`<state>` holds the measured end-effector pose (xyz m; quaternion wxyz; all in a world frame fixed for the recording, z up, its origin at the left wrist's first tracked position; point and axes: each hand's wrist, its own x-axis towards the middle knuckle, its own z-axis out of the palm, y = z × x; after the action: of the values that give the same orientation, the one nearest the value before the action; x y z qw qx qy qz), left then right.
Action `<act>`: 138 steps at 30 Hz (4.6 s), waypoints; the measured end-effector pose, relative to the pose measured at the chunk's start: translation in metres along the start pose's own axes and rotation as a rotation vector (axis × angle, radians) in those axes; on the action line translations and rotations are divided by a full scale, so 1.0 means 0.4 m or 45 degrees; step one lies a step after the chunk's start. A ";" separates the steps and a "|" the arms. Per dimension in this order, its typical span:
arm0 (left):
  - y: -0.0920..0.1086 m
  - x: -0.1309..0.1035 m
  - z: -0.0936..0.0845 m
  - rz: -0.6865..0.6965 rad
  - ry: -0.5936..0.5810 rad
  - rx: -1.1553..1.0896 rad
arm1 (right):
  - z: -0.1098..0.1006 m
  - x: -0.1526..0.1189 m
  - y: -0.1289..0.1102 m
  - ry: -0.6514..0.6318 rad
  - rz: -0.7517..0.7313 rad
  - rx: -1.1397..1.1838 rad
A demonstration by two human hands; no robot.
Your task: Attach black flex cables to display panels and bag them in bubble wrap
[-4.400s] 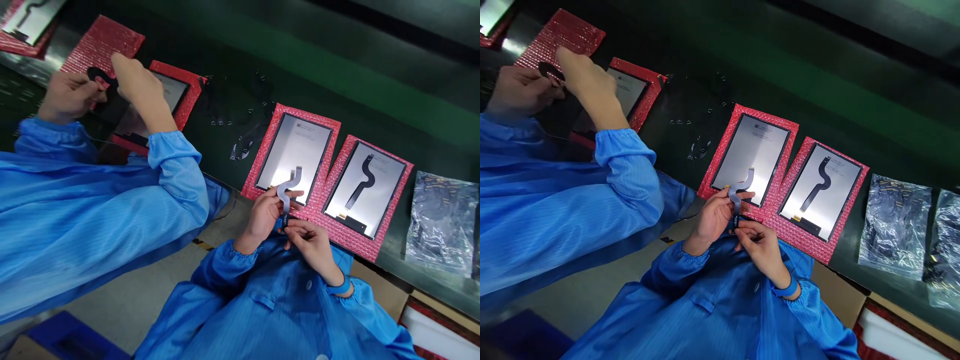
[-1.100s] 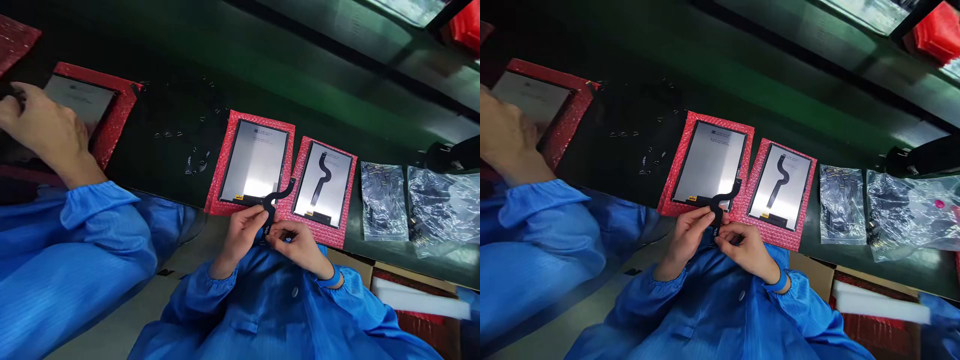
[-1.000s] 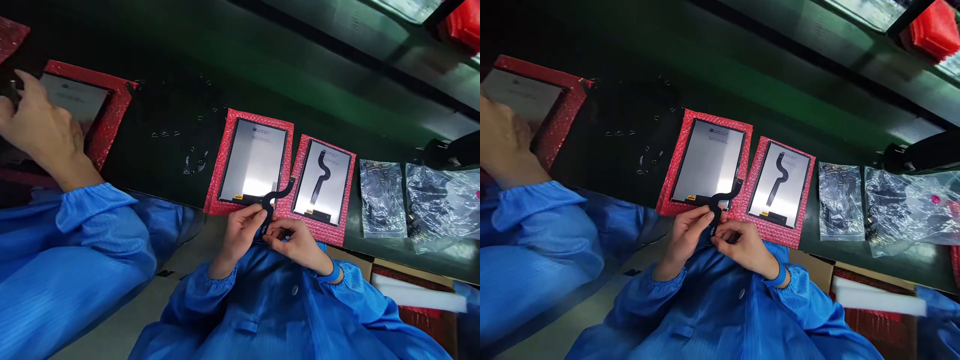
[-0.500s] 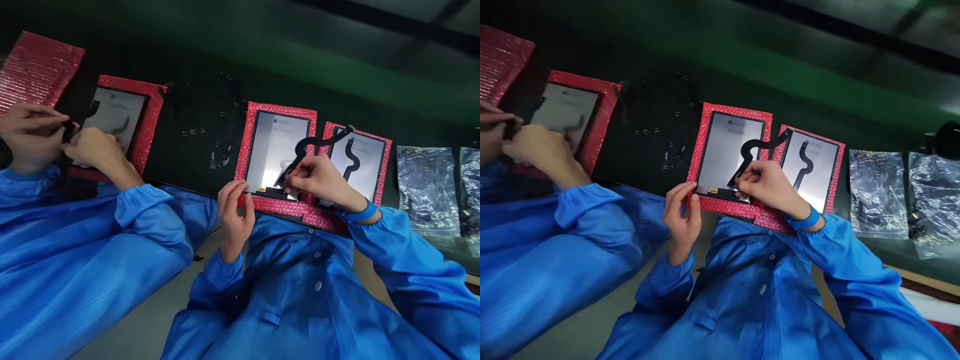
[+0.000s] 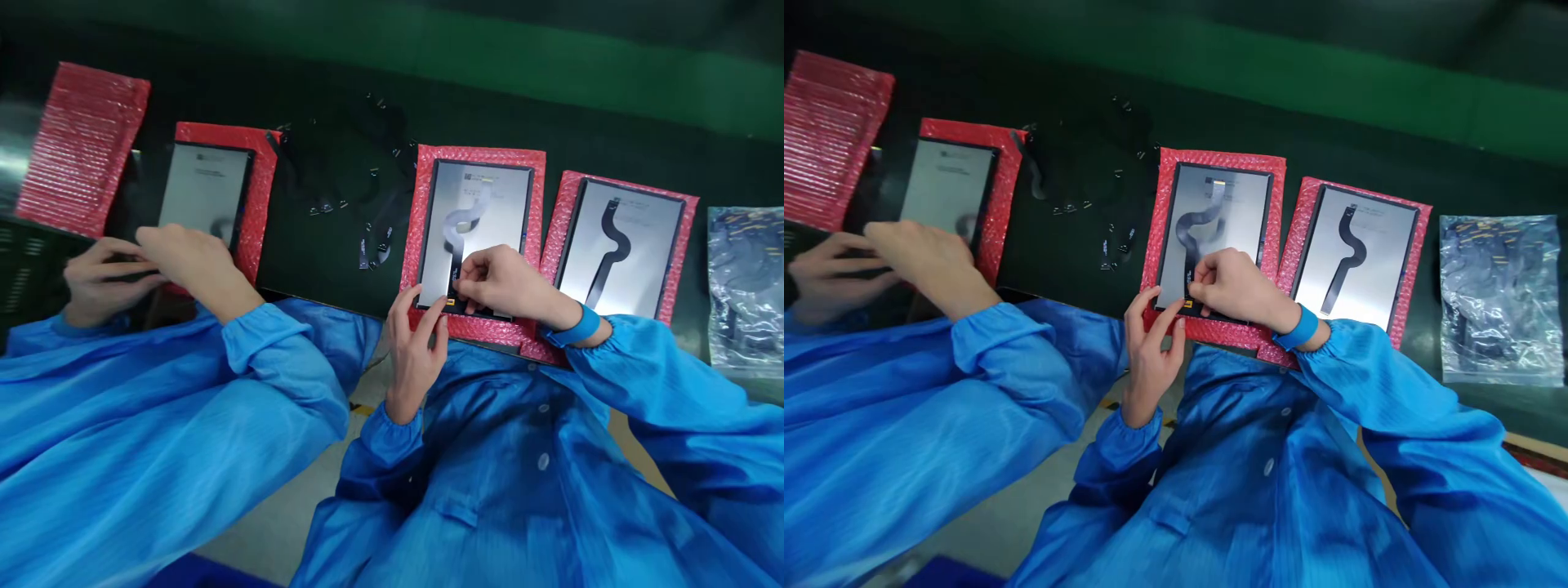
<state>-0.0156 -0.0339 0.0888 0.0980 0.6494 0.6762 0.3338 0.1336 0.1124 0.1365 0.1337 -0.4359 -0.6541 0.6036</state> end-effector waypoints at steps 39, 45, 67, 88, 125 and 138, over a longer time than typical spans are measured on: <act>-0.014 -0.016 0.012 0.088 0.058 -0.019 | -0.002 -0.022 -0.034 -0.107 0.080 -0.185; -0.016 -0.016 0.014 0.095 0.072 -0.022 | 0.004 -0.023 -0.023 -0.080 0.014 -0.231; -0.019 -0.010 0.017 0.117 0.065 0.068 | 0.019 -0.017 -0.025 -0.003 0.072 -0.405; -0.019 -0.015 0.033 0.132 0.135 -0.008 | -0.006 -0.032 -0.020 -0.182 -0.020 -0.234; -0.046 -0.020 -0.014 0.205 -0.172 0.204 | 0.018 0.001 0.023 -0.129 -0.195 -0.315; -0.086 0.123 -0.068 -0.277 -0.110 0.037 | -0.214 -0.255 0.011 0.448 -0.167 0.100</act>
<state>-0.0655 0.0060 0.1044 0.1530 0.5873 0.7427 0.2830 0.2552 0.0949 0.1887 0.3019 -0.4857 -0.6235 0.5331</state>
